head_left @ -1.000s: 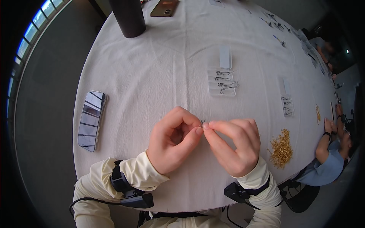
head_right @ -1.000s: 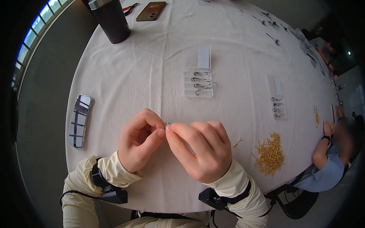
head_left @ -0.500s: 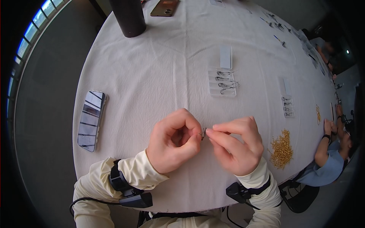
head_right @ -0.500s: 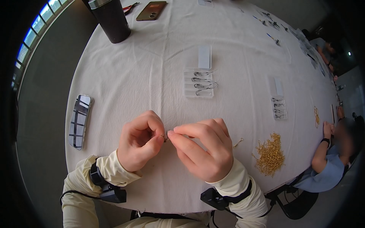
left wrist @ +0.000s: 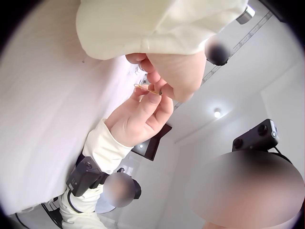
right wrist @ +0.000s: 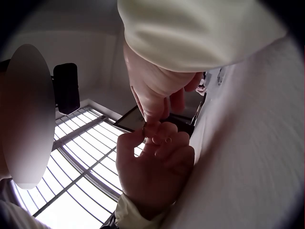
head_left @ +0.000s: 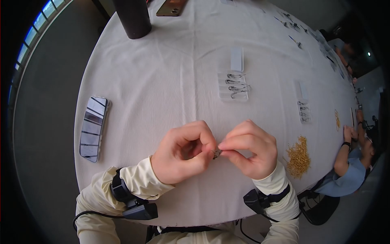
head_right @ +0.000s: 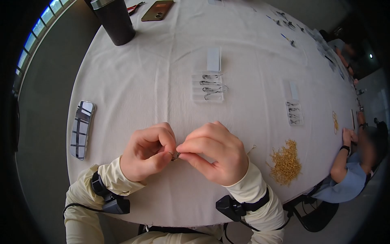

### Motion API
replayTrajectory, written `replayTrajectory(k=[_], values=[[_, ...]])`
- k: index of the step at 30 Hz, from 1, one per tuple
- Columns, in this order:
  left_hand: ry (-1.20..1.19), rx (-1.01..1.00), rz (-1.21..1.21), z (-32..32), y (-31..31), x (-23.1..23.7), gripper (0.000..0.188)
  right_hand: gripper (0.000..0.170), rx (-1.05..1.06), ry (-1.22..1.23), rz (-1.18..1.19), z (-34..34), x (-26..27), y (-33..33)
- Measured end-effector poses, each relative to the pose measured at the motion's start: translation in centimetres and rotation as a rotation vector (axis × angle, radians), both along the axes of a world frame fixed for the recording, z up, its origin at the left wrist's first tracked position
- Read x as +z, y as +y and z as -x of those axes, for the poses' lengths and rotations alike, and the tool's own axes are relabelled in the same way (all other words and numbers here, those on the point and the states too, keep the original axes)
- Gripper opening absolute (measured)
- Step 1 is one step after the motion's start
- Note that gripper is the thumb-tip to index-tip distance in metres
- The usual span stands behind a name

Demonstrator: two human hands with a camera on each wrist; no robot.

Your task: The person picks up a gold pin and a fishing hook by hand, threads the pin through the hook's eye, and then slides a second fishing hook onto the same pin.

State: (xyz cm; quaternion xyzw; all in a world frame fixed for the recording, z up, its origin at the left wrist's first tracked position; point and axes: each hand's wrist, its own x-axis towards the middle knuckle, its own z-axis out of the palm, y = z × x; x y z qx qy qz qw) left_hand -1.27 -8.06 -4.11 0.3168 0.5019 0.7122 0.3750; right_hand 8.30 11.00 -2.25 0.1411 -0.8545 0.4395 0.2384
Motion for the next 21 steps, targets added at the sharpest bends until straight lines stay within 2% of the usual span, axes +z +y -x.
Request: replayTrajectory(k=[5,7,10,13,15,17,21], values=[[0.02,0.022,0.02,-0.2,0.0,0.0,0.004,0.023,-0.001,0.003,-0.045,0.0,0.2,0.5],[0.073,0.128,0.043,-0.4,0.0,-0.1,0.004,0.023,-0.013,0.006,-0.072,0.0,0.5,0.7],[0.168,0.145,0.047,-0.3,0.1,-0.2,0.006,0.022,-0.024,0.034,-0.128,0.0,0.7,0.8],[0.122,0.135,0.091,-0.3,0.0,0.0,0.006,0.024,-0.041,0.088,-0.234,0.0,0.9,0.9],[0.103,0.151,0.096,-0.4,0.0,0.0,0.006,0.023,-0.034,0.178,-0.415,0.0,1.1,1.1],[0.084,0.169,0.101,-0.5,0.1,-0.1,0.006,0.022,-0.05,0.206,-0.487,-0.2,1.5,0.9],[0.249,0.184,0.187,-0.6,0.0,0.5,0.008,0.02,-0.081,0.223,-0.638,-0.7,2.4,0.5]])
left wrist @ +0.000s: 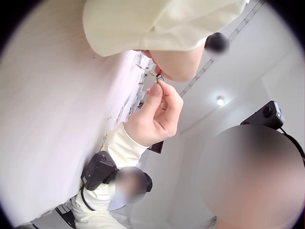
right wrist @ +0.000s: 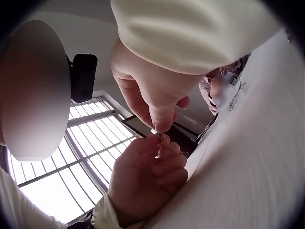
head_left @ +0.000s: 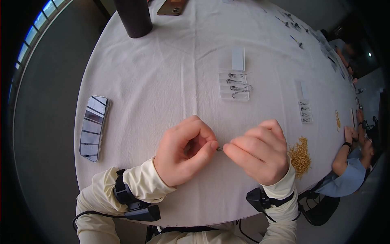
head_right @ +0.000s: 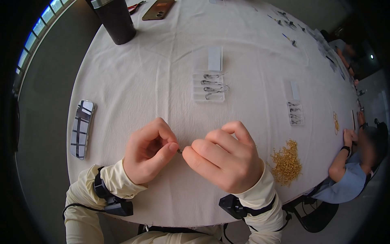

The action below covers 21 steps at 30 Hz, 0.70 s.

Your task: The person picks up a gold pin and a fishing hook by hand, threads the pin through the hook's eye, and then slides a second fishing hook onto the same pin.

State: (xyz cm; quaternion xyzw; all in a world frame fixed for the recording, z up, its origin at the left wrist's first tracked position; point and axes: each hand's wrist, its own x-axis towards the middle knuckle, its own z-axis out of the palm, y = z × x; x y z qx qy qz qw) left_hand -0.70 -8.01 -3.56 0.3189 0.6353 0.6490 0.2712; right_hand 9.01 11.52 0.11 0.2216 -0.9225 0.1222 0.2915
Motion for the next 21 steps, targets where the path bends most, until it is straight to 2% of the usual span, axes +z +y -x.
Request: replayTrajectory(k=[4,7,9,12,21], values=[[0.139,-0.004,0.036,-0.1,0.2,0.1,0.01,0.02,-0.011,0.009,-0.016,-0.1,-0.2,0.0],[0.146,-0.041,-0.02,0.1,0.2,-0.3,0.011,0.019,0.019,-0.032,0.119,0.3,-0.7,0.4],[0.116,-0.03,-0.055,0.0,0.4,-0.5,0.009,0.02,0.037,-0.155,0.343,0.5,-1.2,0.6],[0.037,-0.038,-0.097,-0.1,0.5,-0.8,0.009,0.021,0.073,-0.234,0.453,0.6,-1.6,0.9],[0.022,-0.081,-0.091,0.2,0.4,-0.7,0.011,0.019,0.095,-0.231,0.439,0.8,-1.5,0.9]])
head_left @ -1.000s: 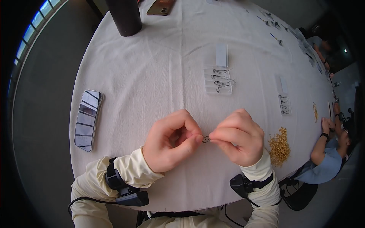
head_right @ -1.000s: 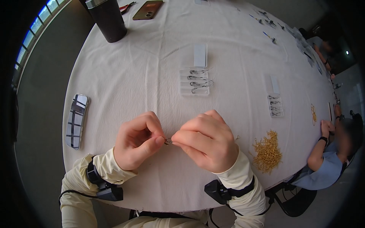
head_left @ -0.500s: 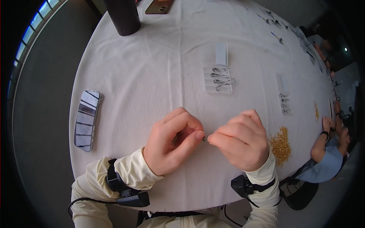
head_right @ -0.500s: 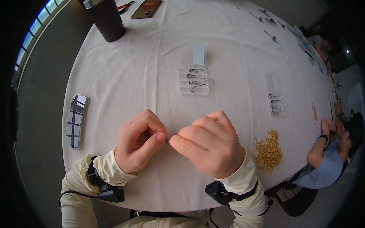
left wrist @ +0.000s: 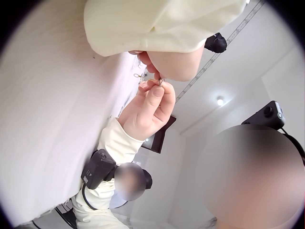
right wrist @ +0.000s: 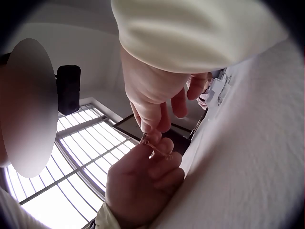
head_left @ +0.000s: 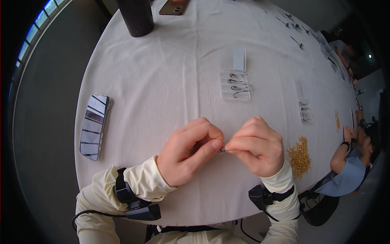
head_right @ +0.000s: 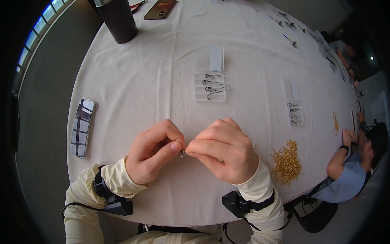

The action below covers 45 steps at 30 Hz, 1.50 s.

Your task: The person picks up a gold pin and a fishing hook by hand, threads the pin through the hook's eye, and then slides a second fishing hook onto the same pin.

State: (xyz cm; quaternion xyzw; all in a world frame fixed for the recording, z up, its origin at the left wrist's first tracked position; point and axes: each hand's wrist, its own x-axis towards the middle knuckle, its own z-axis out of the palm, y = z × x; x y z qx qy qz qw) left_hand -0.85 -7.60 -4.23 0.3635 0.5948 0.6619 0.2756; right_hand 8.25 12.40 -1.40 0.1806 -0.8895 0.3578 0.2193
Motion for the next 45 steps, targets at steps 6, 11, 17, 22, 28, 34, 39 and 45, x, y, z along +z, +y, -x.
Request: replayTrajectory(k=[6,11,17,22,28,34,39,45], values=[[-0.017,-0.009,0.004,-0.17,0.05,0.01,0.01,0.017,0.035,-0.131,0.116,-0.07,-0.15,0.42],[-0.032,-0.011,0.001,-0.23,0.05,-0.08,0.011,0.016,0.05,-0.2,0.162,-0.07,-0.03,0.65],[0.008,0.001,-0.023,-0.18,0.15,-0.18,0.01,0.014,0.048,-0.259,0.212,-0.13,0.01,0.69],[-0.06,0.004,0.015,-0.37,0.05,0.01,0.008,0.014,0.064,-0.251,0.19,-0.02,0.1,0.67],[-0.038,0.018,0.005,-0.39,0.13,-0.09,0.008,0.012,0.026,-0.3,0.184,-0.15,0.26,0.5],[-0.033,0.034,-0.022,-0.42,0.23,-0.35,0.009,0.011,-0.029,-0.318,0.28,-0.34,0.27,0.4],[0.008,0.049,-0.021,-0.41,0.2,-0.55,0.008,0.011,-0.038,-0.262,0.318,-0.4,-0.01,0.51],[-0.007,0.05,-0.004,-0.44,0.16,-0.33,0.008,0.011,-0.036,-0.263,0.327,-0.29,0.03,0.45]])
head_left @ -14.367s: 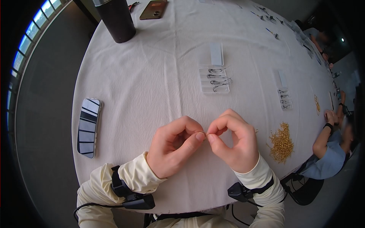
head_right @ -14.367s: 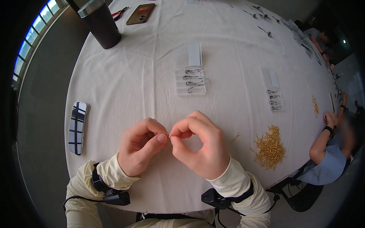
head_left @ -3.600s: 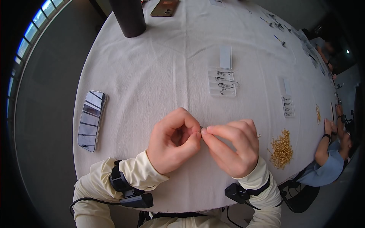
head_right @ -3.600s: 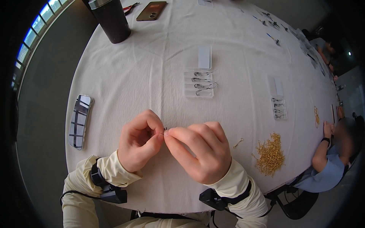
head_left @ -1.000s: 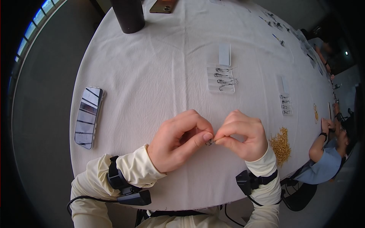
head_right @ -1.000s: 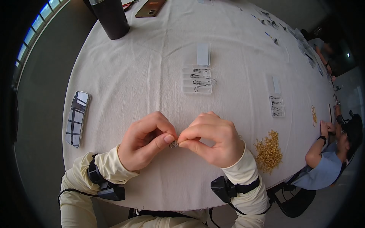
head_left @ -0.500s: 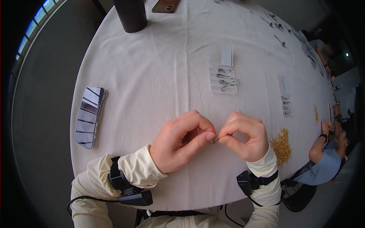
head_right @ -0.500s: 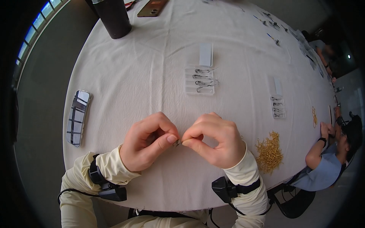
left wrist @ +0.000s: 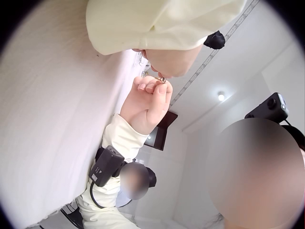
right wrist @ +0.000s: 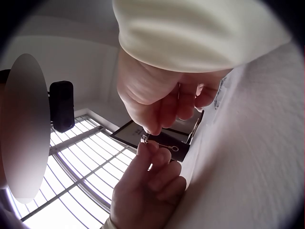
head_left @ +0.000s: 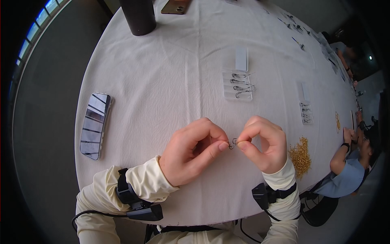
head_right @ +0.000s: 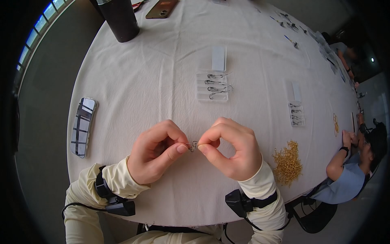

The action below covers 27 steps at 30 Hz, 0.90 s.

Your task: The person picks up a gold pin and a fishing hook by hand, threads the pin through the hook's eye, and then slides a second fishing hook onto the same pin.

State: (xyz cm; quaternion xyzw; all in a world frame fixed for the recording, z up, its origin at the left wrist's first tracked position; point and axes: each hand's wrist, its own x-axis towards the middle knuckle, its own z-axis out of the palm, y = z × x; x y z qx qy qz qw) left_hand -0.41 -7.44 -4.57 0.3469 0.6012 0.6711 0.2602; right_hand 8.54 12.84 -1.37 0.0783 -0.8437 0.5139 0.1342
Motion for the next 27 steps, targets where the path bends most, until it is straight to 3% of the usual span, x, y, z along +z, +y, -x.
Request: replayTrajectory(k=[16,27], values=[[-0.052,-0.016,0.058,0.01,-0.18,0.5,0.007,0.01,0.033,-0.062,0.044,0.04,-0.07,-0.19],[0.07,-0.022,0.085,0.05,-0.18,0.38,0.008,0.004,0.005,-0.22,0.285,-0.28,-0.77,-0.58]])
